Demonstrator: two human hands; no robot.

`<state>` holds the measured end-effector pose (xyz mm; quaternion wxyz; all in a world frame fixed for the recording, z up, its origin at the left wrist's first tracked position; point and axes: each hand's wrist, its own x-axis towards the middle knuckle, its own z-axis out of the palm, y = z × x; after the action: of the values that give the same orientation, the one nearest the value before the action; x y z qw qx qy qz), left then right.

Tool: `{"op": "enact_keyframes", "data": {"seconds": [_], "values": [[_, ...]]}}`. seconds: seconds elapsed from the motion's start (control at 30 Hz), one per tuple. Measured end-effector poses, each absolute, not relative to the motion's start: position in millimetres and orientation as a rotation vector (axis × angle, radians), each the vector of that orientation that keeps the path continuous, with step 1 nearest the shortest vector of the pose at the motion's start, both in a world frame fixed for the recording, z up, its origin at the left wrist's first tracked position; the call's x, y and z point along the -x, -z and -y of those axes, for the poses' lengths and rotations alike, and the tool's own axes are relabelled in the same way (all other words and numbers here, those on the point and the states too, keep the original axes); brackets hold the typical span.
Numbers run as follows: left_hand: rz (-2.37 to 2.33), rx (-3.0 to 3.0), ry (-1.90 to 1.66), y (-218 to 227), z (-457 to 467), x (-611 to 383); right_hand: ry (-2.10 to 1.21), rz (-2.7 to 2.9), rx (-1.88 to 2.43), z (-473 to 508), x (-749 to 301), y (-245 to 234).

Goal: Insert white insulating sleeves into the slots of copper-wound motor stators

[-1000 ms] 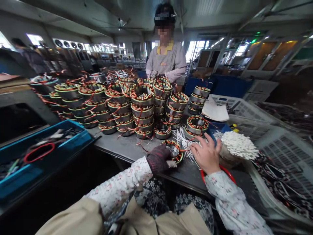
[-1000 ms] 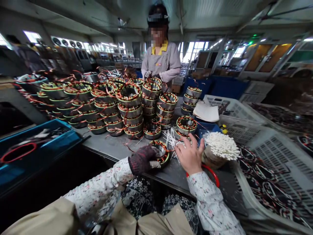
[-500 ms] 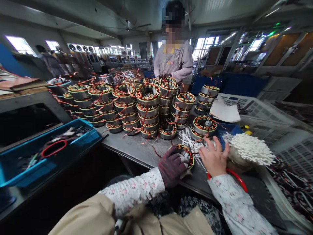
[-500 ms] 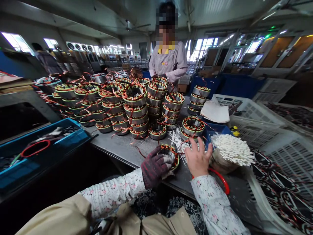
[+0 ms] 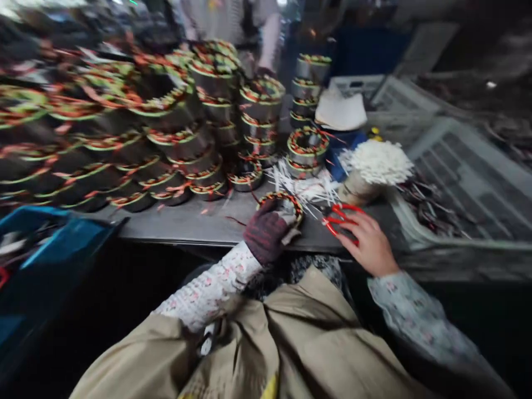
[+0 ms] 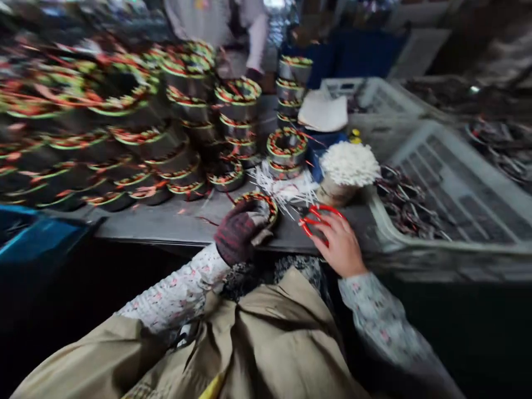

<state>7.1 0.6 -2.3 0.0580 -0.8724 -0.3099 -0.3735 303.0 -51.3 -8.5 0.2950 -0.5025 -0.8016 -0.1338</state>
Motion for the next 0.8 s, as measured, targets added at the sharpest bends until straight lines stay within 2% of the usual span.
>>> {"op": "enact_keyframes", "data": {"seconds": [0.17, 0.3, 0.4, 0.53, 0.67, 0.8], "values": [[1.038, 2.567, 1.172, 0, -2, -16, 0.175, 1.295, 1.472, 17, -311, -7], [1.012, 2.529, 1.227, -3, 1, -18, 0.126, 1.054, 1.352, -33, -326, -5], [1.017, 2.546, 1.287, -3, 1, -18, 0.142, 1.039, 1.346, -50, -339, -1], [1.008, 2.572, 1.318, 0, -2, -18, 0.285, 1.165, 1.332, -25, -334, -18], [1.021, 2.606, 1.325, -1, 0, -19, 0.084, 1.250, 1.176, 26, -291, -42], [1.124, 2.609, 1.292, -1, 5, -18, 0.134, 1.687, 1.151, 68, -250, -44]]}}
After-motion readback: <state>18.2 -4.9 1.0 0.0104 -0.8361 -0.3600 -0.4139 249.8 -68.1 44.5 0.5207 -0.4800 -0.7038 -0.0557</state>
